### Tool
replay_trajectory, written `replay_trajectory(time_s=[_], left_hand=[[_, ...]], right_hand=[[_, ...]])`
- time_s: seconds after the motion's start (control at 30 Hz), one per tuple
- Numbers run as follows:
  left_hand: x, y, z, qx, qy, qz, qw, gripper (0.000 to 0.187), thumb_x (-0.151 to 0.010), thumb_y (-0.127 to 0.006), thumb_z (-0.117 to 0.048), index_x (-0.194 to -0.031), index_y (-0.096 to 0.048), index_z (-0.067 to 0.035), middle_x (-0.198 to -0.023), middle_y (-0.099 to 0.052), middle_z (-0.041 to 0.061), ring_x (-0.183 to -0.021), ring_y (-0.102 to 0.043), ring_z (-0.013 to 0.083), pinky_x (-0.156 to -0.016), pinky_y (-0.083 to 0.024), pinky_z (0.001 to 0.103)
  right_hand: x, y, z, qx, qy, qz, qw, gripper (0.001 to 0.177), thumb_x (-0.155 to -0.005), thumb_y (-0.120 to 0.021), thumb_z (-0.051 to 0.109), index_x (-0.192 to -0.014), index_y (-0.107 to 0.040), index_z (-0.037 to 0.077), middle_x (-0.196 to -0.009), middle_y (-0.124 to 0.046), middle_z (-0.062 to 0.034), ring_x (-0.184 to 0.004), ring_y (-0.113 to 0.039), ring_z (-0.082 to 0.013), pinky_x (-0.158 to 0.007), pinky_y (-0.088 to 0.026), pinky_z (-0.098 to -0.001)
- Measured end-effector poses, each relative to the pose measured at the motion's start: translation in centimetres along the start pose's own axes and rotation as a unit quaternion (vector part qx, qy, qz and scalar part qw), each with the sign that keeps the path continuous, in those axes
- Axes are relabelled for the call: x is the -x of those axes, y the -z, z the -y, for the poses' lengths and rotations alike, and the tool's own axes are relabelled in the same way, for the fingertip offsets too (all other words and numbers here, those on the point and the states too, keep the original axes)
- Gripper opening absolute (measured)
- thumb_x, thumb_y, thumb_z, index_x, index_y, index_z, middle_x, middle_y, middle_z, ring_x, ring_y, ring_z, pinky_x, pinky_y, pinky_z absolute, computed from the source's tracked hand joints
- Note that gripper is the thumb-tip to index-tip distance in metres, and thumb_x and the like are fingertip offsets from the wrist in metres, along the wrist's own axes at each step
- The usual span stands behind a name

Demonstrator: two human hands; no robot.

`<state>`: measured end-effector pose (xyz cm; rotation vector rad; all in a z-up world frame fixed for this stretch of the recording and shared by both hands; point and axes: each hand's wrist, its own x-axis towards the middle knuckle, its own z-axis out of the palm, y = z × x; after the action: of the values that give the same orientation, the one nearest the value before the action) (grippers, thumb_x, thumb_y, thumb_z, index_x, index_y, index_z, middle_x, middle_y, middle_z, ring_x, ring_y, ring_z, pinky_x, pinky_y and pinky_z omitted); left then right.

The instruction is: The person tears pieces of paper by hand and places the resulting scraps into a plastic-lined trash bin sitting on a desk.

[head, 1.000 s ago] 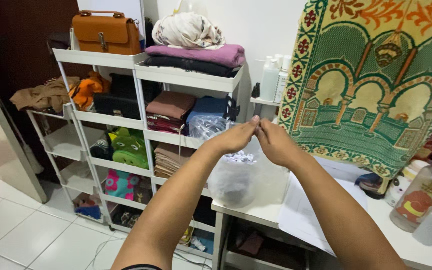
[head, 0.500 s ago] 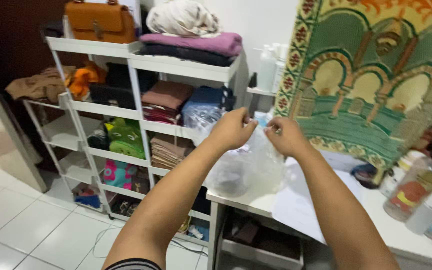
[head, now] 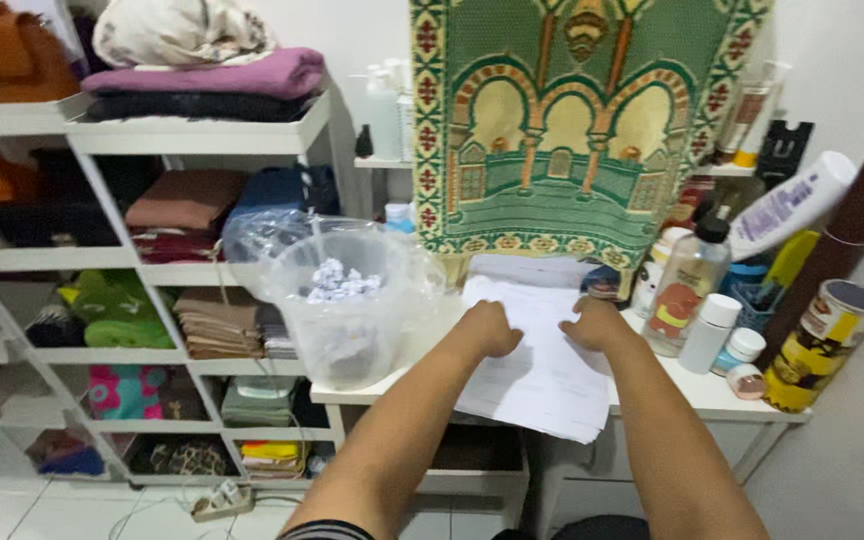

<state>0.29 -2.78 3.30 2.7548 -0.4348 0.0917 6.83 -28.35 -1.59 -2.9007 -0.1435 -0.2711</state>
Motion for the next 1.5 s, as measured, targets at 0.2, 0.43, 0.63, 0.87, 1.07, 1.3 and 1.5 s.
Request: replay_trajectory(time_s=[0.2, 0.43, 0.63, 0.87, 1.07, 1.3, 1.5], left_hand=[[-0.2, -2.6, -1.4, 0.086, 0.190, 0.021, 0.978, 0.059, -0.083, -0.076, -0.036, -0.124, -0.063, 0.003, -0.135, -0.058, 0.026, -0.126, -0.056, 0.0407, -0.102, -0.051, 0.044], [-0.9, -2.9, -1.0, 0.127, 0.197, -0.063, 0.970, 0.036, -0.084, -0.066, -0.017, -0.116, -0.067, 0.000, -0.128, -0.065, 0.023, -0.119, -0.062, 0.0397, -0.099, -0.052, 0.047], [-2.4, -4.1, 0.4, 0.178, 0.146, -0.118, 0.966, 0.026, -0.084, -0.072, -0.023, -0.095, -0.075, 0.000, -0.105, -0.073, 0.024, -0.102, -0.069, 0.0396, -0.090, -0.055, 0.045], [-1.1, -3.1, -0.5, 0.208, 0.113, -0.172, 0.956, 0.020, -0.086, -0.071, -0.024, -0.092, -0.079, -0.007, -0.096, -0.074, 0.021, -0.095, -0.070, 0.0395, -0.087, -0.055, 0.046], [-0.1, -2.7, -0.6, 0.248, 0.116, -0.207, 0.939, 0.020, -0.083, -0.075, -0.024, -0.087, -0.079, -0.005, -0.087, -0.075, 0.021, -0.085, -0.072, 0.0378, -0.081, -0.057, 0.044], [0.5, -2.0, -1.2, 0.337, 0.099, -0.232, 0.907, 0.026, -0.080, -0.080, -0.027, -0.075, -0.076, -0.001, -0.072, -0.073, 0.017, -0.068, -0.071, 0.0306, -0.070, -0.055, 0.038], [0.2, -2.1, -1.8, 0.475, 0.008, -0.195, 0.858, 0.018, -0.086, -0.079, -0.021, -0.090, -0.073, -0.005, -0.082, -0.075, 0.008, -0.075, -0.068, 0.0150, -0.070, -0.054, 0.031]], right_hand=[[4.9, 1.2, 2.5, 0.018, -0.154, 0.082, 0.985, 0.104, -0.079, -0.081, 0.063, -0.150, -0.040, 0.001, -0.138, -0.058, -0.0245, -0.127, -0.056, -0.0404, -0.105, -0.048, -0.0467], [6.8, 4.4, 5.1, -0.060, -0.192, 0.069, 0.977, 0.111, -0.068, -0.091, 0.053, -0.154, -0.035, 0.009, -0.146, -0.050, -0.0200, -0.133, -0.051, -0.0390, -0.106, -0.049, -0.0469], [6.5, 4.4, 4.7, -0.066, -0.185, 0.064, 0.978, 0.112, -0.066, -0.092, 0.052, -0.154, -0.038, 0.010, -0.145, -0.050, -0.0199, -0.131, -0.055, -0.0378, -0.105, -0.052, -0.0446], [7.2, 5.2, 5.2, -0.058, -0.173, 0.063, 0.981, 0.104, -0.066, -0.091, 0.054, -0.150, -0.046, 0.012, -0.145, -0.053, -0.0174, -0.133, -0.055, -0.0357, -0.106, -0.051, -0.0439], [8.2, 6.5, 6.6, -0.037, -0.181, 0.056, 0.981, 0.099, -0.066, -0.091, 0.051, -0.149, -0.049, 0.016, -0.149, -0.048, -0.0119, -0.137, -0.049, -0.0314, -0.107, -0.048, -0.0456], [4.7, 2.1, 5.3, -0.204, -0.087, -0.123, 0.967, 0.068, -0.076, -0.087, 0.045, -0.127, -0.067, 0.005, -0.117, -0.071, -0.0160, -0.105, -0.071, -0.0293, -0.092, -0.058, -0.0402], [3.3, 4.3, 9.8, -0.554, -0.189, -0.020, 0.811, 0.057, -0.080, -0.083, 0.039, -0.120, -0.059, 0.006, -0.103, -0.071, -0.0100, -0.090, -0.070, -0.0232, -0.074, -0.060, -0.0390]])
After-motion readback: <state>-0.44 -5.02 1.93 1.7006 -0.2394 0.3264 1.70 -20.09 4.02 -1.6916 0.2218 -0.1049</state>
